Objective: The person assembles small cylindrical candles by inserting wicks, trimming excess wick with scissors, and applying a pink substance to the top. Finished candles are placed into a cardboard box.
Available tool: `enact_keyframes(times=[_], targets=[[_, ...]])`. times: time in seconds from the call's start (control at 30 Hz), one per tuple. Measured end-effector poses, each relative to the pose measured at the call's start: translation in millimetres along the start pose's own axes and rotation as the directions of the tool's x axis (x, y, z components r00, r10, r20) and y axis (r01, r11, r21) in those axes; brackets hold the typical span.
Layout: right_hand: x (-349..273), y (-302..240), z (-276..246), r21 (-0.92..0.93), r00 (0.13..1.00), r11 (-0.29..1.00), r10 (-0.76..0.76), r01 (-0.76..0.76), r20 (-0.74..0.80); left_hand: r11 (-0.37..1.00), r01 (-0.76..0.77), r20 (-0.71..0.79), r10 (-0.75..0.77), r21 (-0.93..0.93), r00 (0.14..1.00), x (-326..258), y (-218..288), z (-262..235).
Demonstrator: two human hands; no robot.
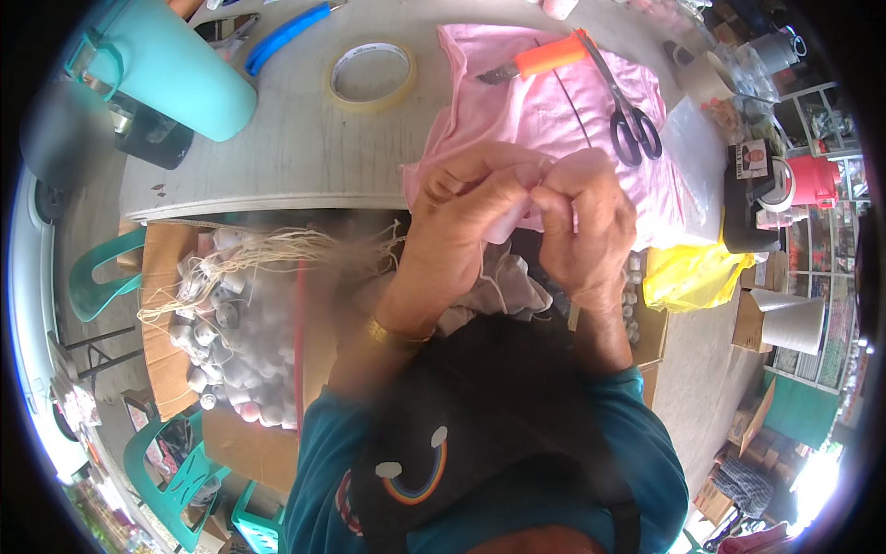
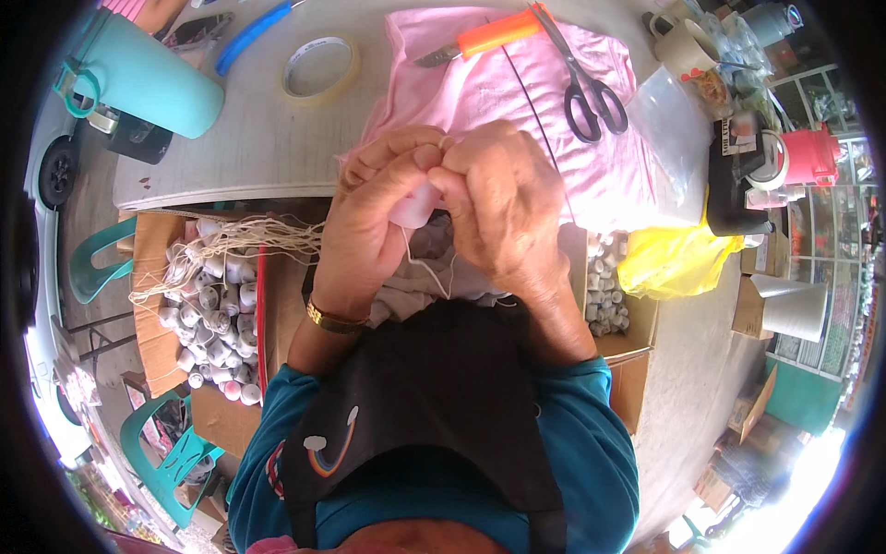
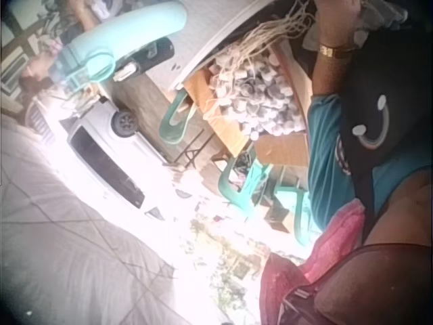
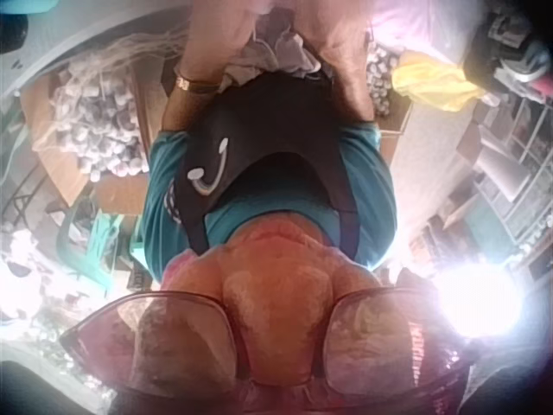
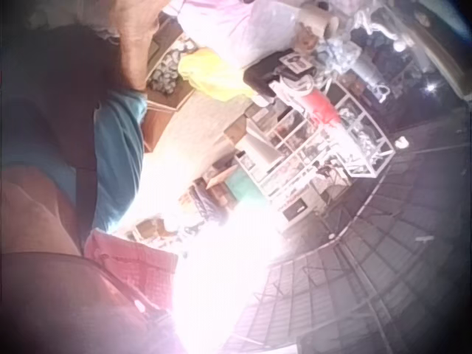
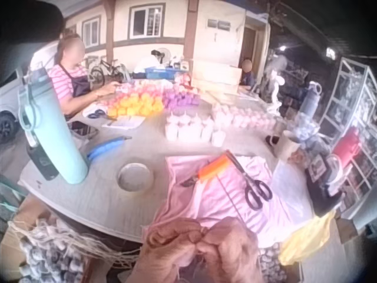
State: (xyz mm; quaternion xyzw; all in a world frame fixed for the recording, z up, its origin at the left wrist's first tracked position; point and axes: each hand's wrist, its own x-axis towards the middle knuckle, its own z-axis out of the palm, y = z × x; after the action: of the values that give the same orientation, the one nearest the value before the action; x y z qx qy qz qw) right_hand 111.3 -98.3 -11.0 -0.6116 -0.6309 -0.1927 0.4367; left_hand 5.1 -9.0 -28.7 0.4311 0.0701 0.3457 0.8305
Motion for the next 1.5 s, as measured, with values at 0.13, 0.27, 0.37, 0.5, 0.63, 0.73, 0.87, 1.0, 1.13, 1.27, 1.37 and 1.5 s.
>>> enact_keyframes(times=[0.13,0.27,0.37,0.5,0.63,0.73,0.87,1.0,1.13,1.27,1.37,1.5], targets=[[4,8,-6,0.008,1.000,1.000,0.004,-0.004,-0.014,0.688,-0.363,0.200,0.308,0.629,0.930,5,1,-3],[3,10,-2,0.153,0.992,0.981,0.124,-0.119,-0.019,0.541,-0.401,0.242,0.343,0.739,0.908,5,6,-2],[1,9,3,0.195,0.985,0.967,0.174,-0.167,-0.021,0.495,-0.426,0.249,0.384,0.757,0.889,4,6,-2],[1,7,2,0.241,0.976,0.949,0.215,-0.201,-0.036,0.410,-0.469,0.280,0.441,0.782,0.852,5,2,-2],[1,2,1,0.329,0.920,0.867,0.392,-0.374,0.014,0.214,-0.529,0.359,0.527,0.821,0.770,7,-4,-1],[-1,-1,3,0.448,0.814,0.709,0.575,-0.545,0.082,0.206,-0.520,0.349,0.537,0.829,0.768,8,-6,-1],[-3,0,7,0.709,0.830,0.560,0.554,-0.428,0.064,0.441,-0.434,0.197,0.486,0.786,0.851,7,-5,-2],[-5,0,5,0.538,0.884,0.735,0.466,-0.413,0.043,0.543,-0.402,0.112,0.488,0.737,0.866,7,-4,-2],[0,2,3,0.380,0.942,0.872,0.335,-0.310,0.001,0.503,-0.431,0.141,0.515,0.749,0.846,7,-3,-3],[5,2,2,0.255,0.963,0.932,0.269,-0.259,-0.006,0.474,-0.462,0.151,0.557,0.749,0.817,6,-6,-5],[6,1,1,0.199,0.967,0.947,0.256,-0.254,0.013,0.465,-0.462,0.152,0.562,0.755,0.813,5,-10,-6],[7,1,3,0.042,0.967,0.967,0.251,-0.252,0.040,0.327,-0.472,0.189,0.623,0.819,0.759,8,-16,-7]])
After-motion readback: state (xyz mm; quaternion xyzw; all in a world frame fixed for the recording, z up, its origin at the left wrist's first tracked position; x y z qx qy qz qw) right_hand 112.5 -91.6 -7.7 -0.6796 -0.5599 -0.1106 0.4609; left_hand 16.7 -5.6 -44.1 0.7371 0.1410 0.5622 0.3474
